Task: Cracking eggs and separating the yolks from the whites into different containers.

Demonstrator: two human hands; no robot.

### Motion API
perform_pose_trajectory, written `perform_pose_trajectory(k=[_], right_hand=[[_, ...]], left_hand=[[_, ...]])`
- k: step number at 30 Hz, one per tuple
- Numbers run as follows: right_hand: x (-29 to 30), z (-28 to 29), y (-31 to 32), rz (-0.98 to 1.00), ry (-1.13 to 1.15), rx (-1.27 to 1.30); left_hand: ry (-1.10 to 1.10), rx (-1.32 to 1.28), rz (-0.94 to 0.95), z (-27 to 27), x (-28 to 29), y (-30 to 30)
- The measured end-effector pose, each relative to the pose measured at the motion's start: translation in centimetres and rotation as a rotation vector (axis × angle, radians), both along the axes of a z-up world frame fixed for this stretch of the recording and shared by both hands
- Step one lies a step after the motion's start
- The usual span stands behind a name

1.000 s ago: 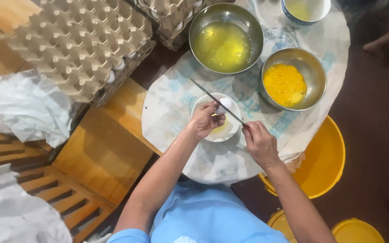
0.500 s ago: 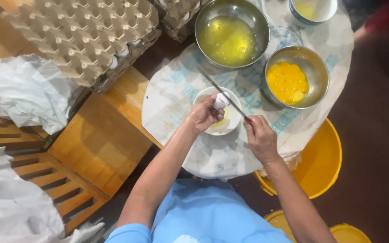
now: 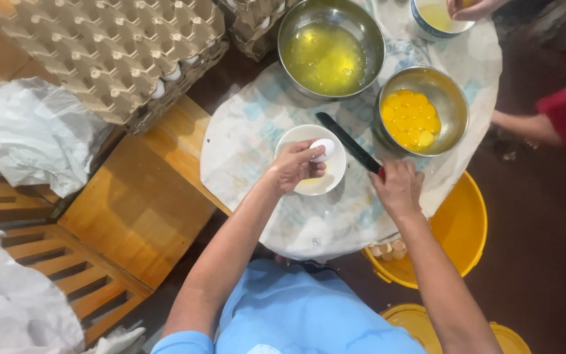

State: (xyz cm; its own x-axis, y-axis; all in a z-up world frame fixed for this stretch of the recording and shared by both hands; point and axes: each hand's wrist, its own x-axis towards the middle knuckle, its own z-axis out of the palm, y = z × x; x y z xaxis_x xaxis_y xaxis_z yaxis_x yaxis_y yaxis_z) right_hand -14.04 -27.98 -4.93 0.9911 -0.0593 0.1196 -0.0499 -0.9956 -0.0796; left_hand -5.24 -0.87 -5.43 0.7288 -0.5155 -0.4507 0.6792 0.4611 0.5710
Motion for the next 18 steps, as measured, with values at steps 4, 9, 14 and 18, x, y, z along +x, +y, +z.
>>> perform_pose_trajectory(k=[4,9,14,18], right_hand=[[2.7,5.3,5.3,0.328,-0.127,0.341],[5.4,6.1,9.3,0.108,0.224,0.856],[5.4,8.5,11.1,0.017,0.324,0.966],[6.4,6.8,10.8,0.012,0.348,0.953]], left_hand=[[-0.051,0.048,0.012,0.5,-0.5,-0.1],[-0.052,0.092,-0.012,1.2,-1.3,-0.2],[-0.090,0.173,-0.027,-1.8,-1.1,-0.6],[-0.167,0.261,-0.049,-1.2,-1.1,-0.8]])
